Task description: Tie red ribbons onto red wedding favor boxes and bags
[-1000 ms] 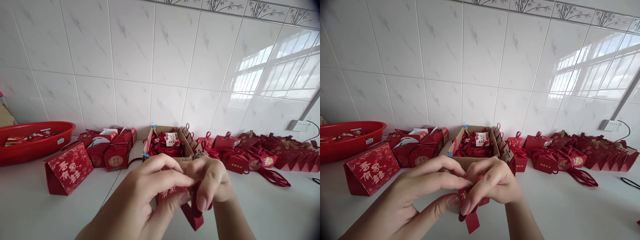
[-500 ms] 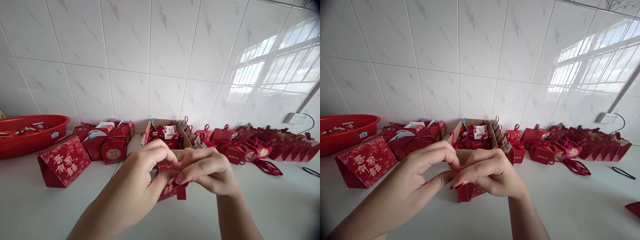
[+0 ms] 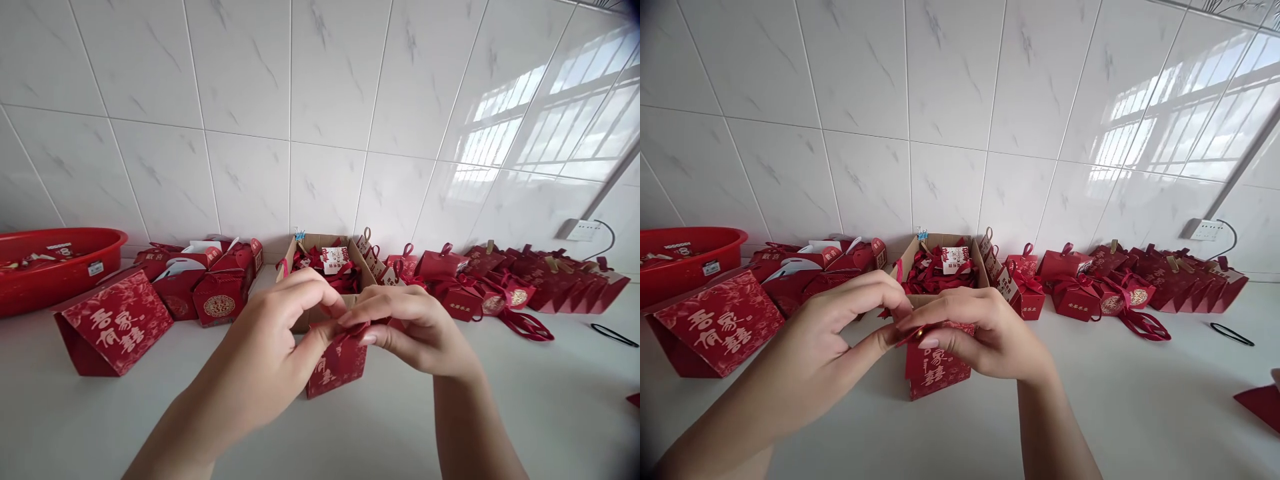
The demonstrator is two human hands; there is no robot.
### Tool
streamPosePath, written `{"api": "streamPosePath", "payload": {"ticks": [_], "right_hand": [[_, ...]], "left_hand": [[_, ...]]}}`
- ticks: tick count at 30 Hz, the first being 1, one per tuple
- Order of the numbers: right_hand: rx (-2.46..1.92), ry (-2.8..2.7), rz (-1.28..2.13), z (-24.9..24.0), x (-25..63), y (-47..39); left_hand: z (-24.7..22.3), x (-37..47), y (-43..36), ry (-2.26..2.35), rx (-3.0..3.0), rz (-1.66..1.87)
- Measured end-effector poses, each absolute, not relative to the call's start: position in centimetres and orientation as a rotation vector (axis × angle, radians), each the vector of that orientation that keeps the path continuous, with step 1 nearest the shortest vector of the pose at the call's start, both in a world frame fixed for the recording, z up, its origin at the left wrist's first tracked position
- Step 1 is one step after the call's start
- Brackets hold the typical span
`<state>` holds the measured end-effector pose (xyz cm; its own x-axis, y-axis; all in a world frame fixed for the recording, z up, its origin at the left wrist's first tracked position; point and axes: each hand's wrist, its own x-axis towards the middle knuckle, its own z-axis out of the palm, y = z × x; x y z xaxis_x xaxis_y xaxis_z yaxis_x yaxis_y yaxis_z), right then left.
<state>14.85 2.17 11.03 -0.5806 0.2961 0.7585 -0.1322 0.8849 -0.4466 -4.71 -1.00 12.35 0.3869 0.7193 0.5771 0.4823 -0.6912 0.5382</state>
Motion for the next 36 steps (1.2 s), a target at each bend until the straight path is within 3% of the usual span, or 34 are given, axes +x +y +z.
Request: {"api": "streamPosePath", "payload": {"ticks": [6,13,21,30,36], "right_hand": [[-0.186,-2.211,0.682,11.4,17.0,1.9],[-0.999,-2.495,0.989,11.1,20.4,2.5],[-0.852,-2.407,1.082,10.2,19.3,4.3],[-0.790,-2.316,0.916,8.8,17.9,6.9],[-0.786,-2.119,0.627,9.1,16.8,6.4]], "left_hand": [[11.3,-4.8,-0.5,1.165,2.408,1.095],[9.1,-3.8,3.0,1.445,2.450,0.664],[7.4,-3.2,5.7,1.482,2.274,0.596],[7.2,-3.5,6.4,1.483,2.219,0.759],[9.3,-3.6,4.6,1.334,2.167,1.200]]}}
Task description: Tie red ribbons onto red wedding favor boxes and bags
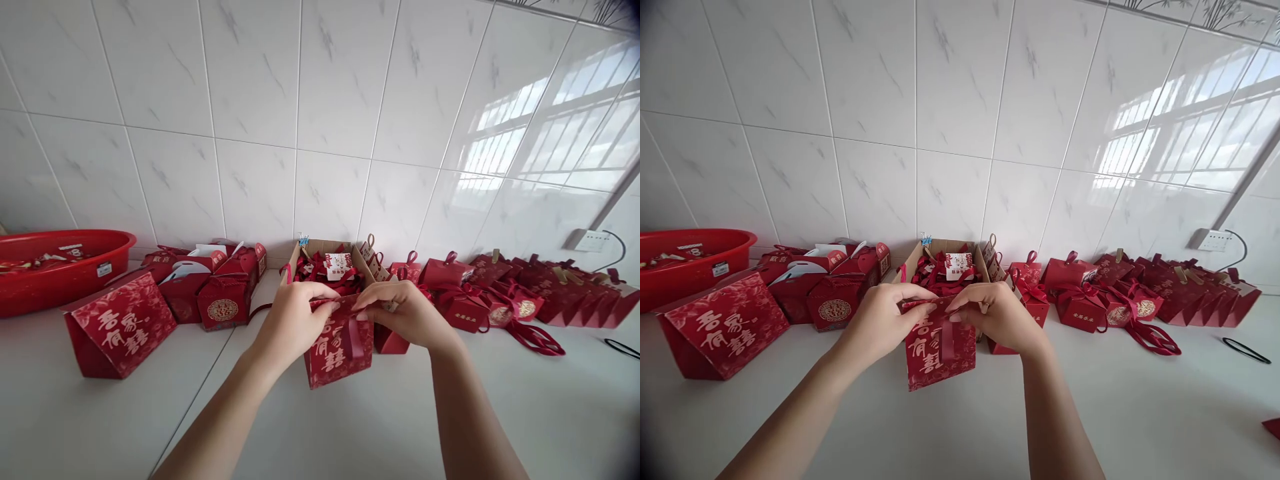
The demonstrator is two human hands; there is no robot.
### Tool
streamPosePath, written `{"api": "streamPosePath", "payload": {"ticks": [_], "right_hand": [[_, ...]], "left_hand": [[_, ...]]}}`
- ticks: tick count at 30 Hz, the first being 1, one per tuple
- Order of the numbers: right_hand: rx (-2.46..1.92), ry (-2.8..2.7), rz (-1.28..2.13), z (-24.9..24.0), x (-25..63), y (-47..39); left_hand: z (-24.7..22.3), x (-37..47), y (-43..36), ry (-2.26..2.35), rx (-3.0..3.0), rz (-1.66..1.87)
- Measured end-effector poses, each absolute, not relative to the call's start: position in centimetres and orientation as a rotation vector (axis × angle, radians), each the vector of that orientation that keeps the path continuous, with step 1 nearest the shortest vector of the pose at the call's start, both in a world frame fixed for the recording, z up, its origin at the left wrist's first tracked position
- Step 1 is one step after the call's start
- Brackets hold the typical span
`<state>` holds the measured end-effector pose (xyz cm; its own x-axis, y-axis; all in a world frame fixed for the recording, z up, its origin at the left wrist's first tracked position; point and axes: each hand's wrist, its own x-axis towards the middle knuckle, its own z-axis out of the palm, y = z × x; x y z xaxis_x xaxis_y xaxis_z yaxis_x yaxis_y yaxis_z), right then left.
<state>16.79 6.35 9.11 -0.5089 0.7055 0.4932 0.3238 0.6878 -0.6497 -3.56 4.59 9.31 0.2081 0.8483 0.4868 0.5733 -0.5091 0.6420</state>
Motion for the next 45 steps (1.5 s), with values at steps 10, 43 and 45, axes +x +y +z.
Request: {"api": "streamPosePath", "payload": {"ticks": [10,43,45], "right_hand": [[-0.728,-2.016,0.231,10.0,16.2,3.7],[-0.867,-1.445,0.534,9.6,14.2,4.4],[-0.881,-1.427,0.494,9.7,14.3,4.5]], "left_hand": [[11.2,-3.3,1.1,1.235,2.214,1.456],[10.7,-2.8,1.0,1.511,2.355,1.521],[10.5,-2.7,1.1,1.445,2.375,1.387]]}}
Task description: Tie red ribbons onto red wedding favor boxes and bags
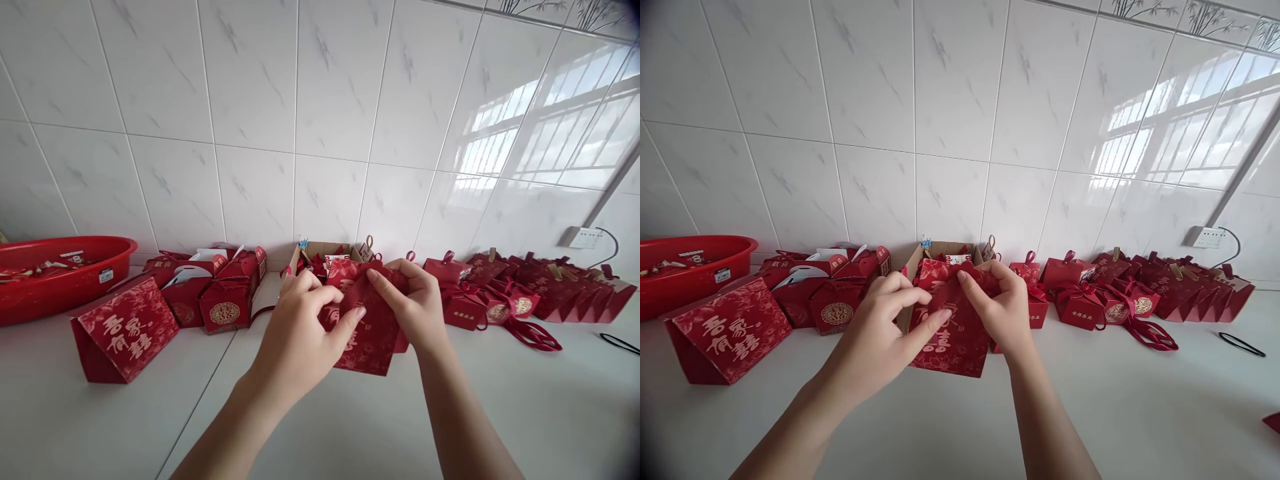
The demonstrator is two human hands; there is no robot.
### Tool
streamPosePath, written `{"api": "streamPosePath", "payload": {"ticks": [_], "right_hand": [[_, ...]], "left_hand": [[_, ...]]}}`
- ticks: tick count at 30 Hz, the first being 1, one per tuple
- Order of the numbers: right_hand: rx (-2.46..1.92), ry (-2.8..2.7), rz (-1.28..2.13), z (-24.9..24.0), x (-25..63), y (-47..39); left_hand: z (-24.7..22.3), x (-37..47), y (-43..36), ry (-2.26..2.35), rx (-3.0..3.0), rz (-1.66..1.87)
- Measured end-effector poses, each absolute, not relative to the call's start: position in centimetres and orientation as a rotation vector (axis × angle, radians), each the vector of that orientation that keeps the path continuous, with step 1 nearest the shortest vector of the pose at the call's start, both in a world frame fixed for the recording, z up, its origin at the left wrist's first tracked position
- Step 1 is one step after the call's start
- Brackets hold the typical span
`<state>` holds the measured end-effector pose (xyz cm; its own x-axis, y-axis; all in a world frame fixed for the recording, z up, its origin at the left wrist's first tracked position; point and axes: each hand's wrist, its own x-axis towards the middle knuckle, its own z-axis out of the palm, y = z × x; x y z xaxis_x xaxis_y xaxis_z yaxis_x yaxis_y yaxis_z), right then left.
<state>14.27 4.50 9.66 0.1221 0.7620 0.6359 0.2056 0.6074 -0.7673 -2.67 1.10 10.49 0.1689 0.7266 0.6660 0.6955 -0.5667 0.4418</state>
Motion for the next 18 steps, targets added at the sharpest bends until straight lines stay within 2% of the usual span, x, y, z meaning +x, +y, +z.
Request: {"api": "streamPosePath", "payload": {"ticks": [9,13,18], "right_hand": [[-0.922,-1.401,0.534,10.2,14.9,4.2],[-0.880,-1.488,0.617,10.4,14.8,3.4],[-0.706,-1.724,0.771,10.5,13.2,1.8]], "left_hand": [[12.3,-6.0,1.5,1.186,2.190,1.301],[12.6,-7.2,1.6,1.140,1.926,1.602],[12.5,-6.6,1.2,0.822,1.616,1.934]]}}
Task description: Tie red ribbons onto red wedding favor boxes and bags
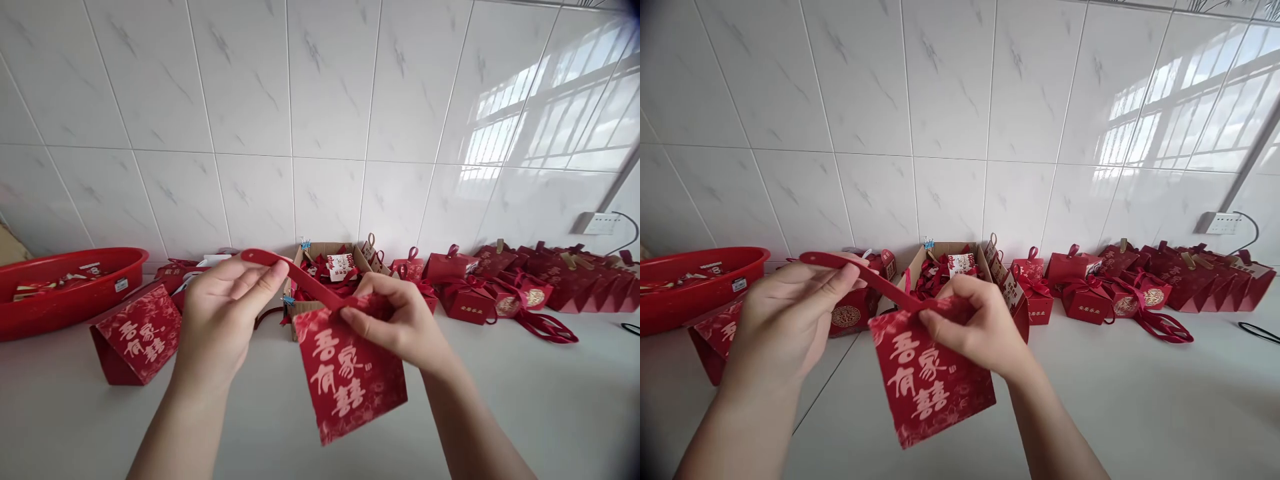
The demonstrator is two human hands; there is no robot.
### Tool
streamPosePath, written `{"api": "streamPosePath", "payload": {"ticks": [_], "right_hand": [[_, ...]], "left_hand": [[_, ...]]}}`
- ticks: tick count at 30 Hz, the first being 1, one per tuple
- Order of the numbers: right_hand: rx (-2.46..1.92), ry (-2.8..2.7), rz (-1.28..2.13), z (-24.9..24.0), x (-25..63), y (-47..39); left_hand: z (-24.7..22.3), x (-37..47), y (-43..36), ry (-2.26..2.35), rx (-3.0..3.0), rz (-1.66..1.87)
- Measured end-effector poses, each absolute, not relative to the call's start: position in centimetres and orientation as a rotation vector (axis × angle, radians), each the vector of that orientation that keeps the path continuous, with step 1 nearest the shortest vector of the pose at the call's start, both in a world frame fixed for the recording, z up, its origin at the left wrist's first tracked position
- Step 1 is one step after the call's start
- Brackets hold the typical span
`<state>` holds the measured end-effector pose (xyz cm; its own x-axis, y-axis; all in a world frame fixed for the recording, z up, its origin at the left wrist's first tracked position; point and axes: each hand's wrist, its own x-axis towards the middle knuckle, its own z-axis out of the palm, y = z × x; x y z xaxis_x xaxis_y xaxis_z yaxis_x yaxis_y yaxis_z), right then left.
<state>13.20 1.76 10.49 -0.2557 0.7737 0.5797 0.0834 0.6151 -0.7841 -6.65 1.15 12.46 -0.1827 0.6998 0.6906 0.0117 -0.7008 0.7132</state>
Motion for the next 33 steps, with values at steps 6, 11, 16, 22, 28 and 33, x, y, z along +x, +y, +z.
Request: {"api": "streamPosePath", "payload": {"ticks": [6,11,16,22,28,33], "right_hand": [[-0.369,-1.929,0.465,10.2,11.9,0.5],[-0.140,-1.938,0.230,10.2,12.2,0.1],[-0.036,-1.905,0.059,10.7,12.6,-0.3],[-0.064,-1.888,-0.095,10.8,13.1,-0.4],[-0.073,-1.895,-0.114,10.7,13.4,-0.4],[-0.107,-1.888,-0.142,10.6,13.5,-0.1]], "left_hand": [[12.9,-6.0,-0.4,0.768,1.640,2.050],[13.0,-6.9,-1.5,0.688,2.021,1.834],[13.4,-7.6,-2.7,0.597,2.198,1.460],[13.6,-7.0,-2.7,0.658,2.244,1.437],[13.0,-5.3,-2.8,0.754,2.073,1.536],[12.7,-4.7,-3.1,0.688,1.959,1.541]]}}
